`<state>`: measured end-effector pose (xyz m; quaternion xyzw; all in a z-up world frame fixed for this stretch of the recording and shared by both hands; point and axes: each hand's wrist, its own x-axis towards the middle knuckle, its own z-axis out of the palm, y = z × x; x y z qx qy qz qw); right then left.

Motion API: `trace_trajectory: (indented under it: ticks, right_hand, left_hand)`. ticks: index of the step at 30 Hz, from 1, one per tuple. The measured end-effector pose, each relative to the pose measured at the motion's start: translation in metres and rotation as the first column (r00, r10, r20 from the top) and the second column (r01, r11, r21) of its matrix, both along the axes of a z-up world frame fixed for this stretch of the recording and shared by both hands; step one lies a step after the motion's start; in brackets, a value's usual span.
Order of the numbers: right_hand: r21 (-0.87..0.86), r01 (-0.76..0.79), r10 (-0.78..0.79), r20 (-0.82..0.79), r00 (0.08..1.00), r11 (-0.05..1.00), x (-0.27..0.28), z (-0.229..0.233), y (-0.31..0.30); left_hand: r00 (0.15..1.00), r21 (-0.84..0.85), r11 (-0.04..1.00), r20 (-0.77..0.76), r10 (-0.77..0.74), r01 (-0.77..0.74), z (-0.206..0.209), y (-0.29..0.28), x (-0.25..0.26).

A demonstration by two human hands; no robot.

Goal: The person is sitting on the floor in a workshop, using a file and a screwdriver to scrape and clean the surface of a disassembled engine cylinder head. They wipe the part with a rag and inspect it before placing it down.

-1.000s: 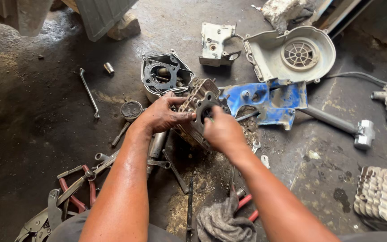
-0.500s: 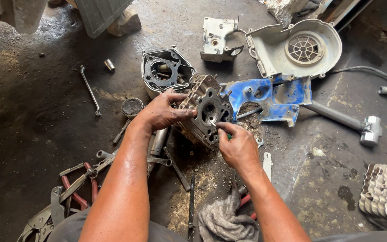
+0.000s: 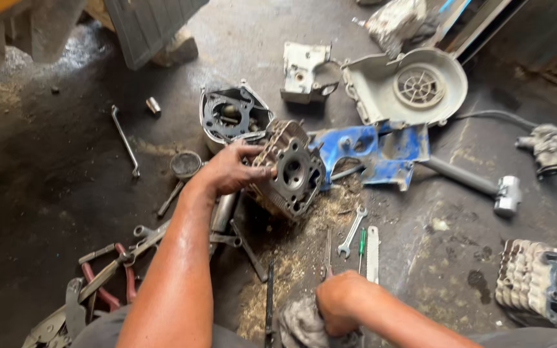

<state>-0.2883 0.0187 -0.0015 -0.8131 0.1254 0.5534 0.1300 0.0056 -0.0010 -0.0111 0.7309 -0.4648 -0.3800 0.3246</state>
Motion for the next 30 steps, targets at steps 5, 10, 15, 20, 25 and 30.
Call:
trace_trajectory:
  ticks: [5, 10, 15, 20, 25, 30]
  right_hand:
    - [0.035, 0.678, -0.576, 0.56, 0.595, 0.734, -0.006, 0.014, -0.08]
    - [0.503, 0.704, -0.538, 0.819, -0.201, 0.502, 0.069, 0.027, -0.108]
    - [0.493, 0.722, -0.373, 0.864, -0.339, 0.485, 0.126, -0.031, -0.03]
    - [-0.208, 0.241, 0.209, 0.978, 0.023, 0.948, 0.03, -0.025, -0.112]
    - [-0.265, 0.72, -0.148, 0.878, 0.455, 0.642, -0.006, 0.027, -0.158]
    - [-0.079, 0.704, -0.2, 0.931, 0.305, 0.706, 0.068, 0.007, -0.104]
  left_hand:
    - [0.983, -0.014, 1.0, -0.182, -0.009, 0.006, -0.01, 0.005, 0.005]
    - [0.992, -0.013, 1.0, -0.127, 0.007, -0.009, -0.01, 0.0, 0.006]
    - [0.988, 0.051, 0.997, -0.138, 0.068, -0.061, -0.012, 0.001, 0.007]
    - [0.975, 0.0, 1.0, -0.22, 0.018, -0.018, -0.015, -0.002, 0.0]
    - [0.999, -0.029, 1.0, -0.041, 0.005, -0.006, -0.013, 0.003, 0.009]
    - [0.99, -0.066, 0.998, -0.142, -0.017, 0.008, -0.006, -0.005, 0.001]
